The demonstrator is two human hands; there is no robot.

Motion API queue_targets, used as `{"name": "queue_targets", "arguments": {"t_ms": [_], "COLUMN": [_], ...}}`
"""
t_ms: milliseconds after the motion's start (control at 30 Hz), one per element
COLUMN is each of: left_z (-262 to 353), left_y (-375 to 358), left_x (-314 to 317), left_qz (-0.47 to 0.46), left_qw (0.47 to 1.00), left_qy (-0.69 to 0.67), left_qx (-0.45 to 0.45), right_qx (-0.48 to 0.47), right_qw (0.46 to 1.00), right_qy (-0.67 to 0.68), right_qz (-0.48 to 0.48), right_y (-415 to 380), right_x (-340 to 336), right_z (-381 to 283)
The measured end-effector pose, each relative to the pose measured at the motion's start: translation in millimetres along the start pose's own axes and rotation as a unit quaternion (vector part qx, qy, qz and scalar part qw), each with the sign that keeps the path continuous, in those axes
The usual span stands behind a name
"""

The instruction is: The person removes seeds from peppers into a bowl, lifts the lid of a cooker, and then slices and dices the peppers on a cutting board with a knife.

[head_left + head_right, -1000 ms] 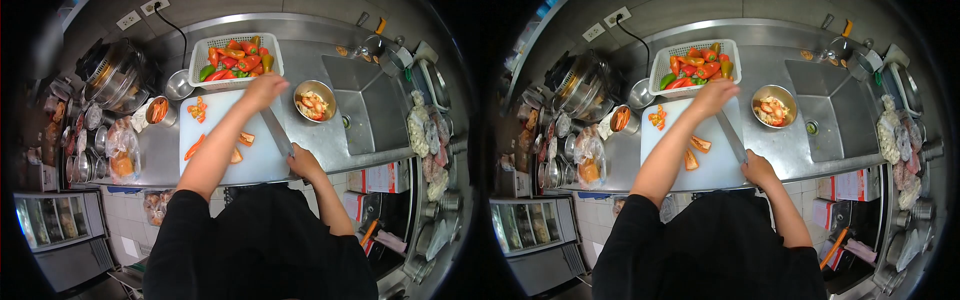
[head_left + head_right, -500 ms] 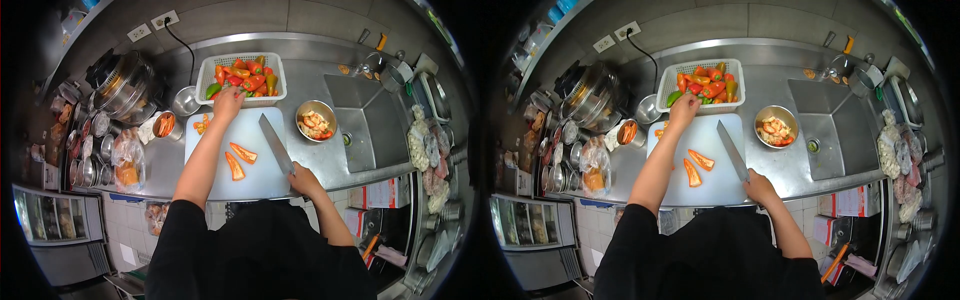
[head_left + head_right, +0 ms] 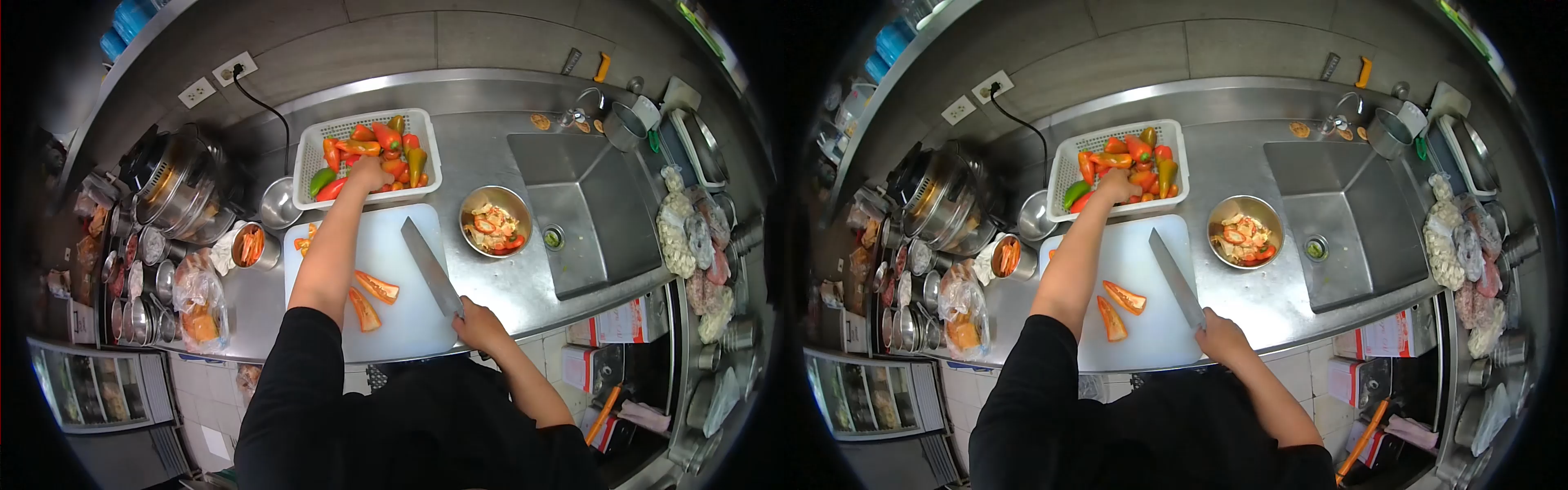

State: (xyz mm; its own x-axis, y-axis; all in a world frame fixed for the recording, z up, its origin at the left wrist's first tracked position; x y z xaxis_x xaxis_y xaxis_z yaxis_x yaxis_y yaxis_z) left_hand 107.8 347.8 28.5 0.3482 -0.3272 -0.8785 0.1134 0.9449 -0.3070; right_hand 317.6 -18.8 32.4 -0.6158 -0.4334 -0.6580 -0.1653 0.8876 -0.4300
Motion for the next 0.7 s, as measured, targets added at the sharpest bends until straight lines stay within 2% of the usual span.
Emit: {"name": "queue_targets", "arguments": {"t_ms": [33, 100, 133, 167, 200, 233, 300, 367, 433, 467, 533, 567, 633, 667, 700], "left_z": [-5, -12, -17, -25, -31, -29, -20, -42, -69, -77, -90, -96, -100, -101, -93], "left_y": [-6, -35, -47, -61, -78, -107, -173, -187, -191, -195, -200, -199, -204, -207, -219], "left_x": [-1, -9, -12, -17, -19, -22, -26, 10, 56, 69, 84, 87, 78, 77, 63], "left_qz": [0.003, 0.169, 0.169, 0.169, 0.167, 0.164, 0.139, 0.136, 0.000, -0.002, 0.033, 0.033, 0.064, 0.064, 0.071], "left_qw": [1.000, 0.982, 0.982, 0.974, 0.951, 0.951, 0.908, 0.900, 0.843, 0.844, 0.885, 0.884, 0.947, 0.946, 0.965], "left_qy": [0.001, 0.009, 0.011, -0.115, -0.239, -0.239, -0.384, -0.408, -0.537, -0.537, -0.460, -0.460, -0.313, -0.314, -0.251], "left_qx": [-0.003, 0.084, 0.082, 0.096, 0.107, 0.103, 0.092, 0.068, -0.015, -0.017, -0.070, -0.068, -0.041, -0.040, -0.011], "right_qx": [-0.005, -0.011, -0.013, -0.014, -0.015, -0.014, -0.020, -0.022, 0.004, -0.003, -0.007, -0.013, -0.022, -0.021, -0.019], "right_qw": [1.000, 1.000, 1.000, 0.999, 0.999, 0.999, 0.998, 0.998, 0.997, 0.997, 0.997, 0.998, 0.997, 0.998, 0.998], "right_qy": [0.000, 0.023, 0.025, 0.032, 0.038, 0.038, 0.052, 0.060, 0.076, 0.075, 0.059, 0.043, 0.054, 0.042, 0.032], "right_qz": [-0.001, 0.010, 0.008, 0.009, 0.010, 0.006, 0.024, 0.027, 0.020, 0.027, 0.038, 0.051, 0.053, 0.052, 0.050], "right_y": [0, 1, 0, 1, 1, 0, 1, -1, -4, -5, -6, -5, -5, -6, -6], "right_x": [0, 2, 2, 1, 0, 1, 3, 0, 1, 2, 6, 7, 12, 13, 14], "right_z": [1, 6, 7, 7, 8, 10, 11, 6, 6, 5, 2, 2, 2, 2, 1]}}
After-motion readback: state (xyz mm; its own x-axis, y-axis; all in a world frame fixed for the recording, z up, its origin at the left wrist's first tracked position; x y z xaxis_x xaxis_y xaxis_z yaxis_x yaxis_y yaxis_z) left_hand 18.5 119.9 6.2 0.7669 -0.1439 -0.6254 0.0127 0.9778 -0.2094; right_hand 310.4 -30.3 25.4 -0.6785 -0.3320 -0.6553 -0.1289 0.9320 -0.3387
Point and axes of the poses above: each hand's wrist, its own y-axis towards the middle knuckle, its own x-axis out of the palm, z = x × y, the point moved 2 cm from there along y, towards the middle knuckle, and after that the axes turned 7 degrees about -x, right-handed, at the moved point
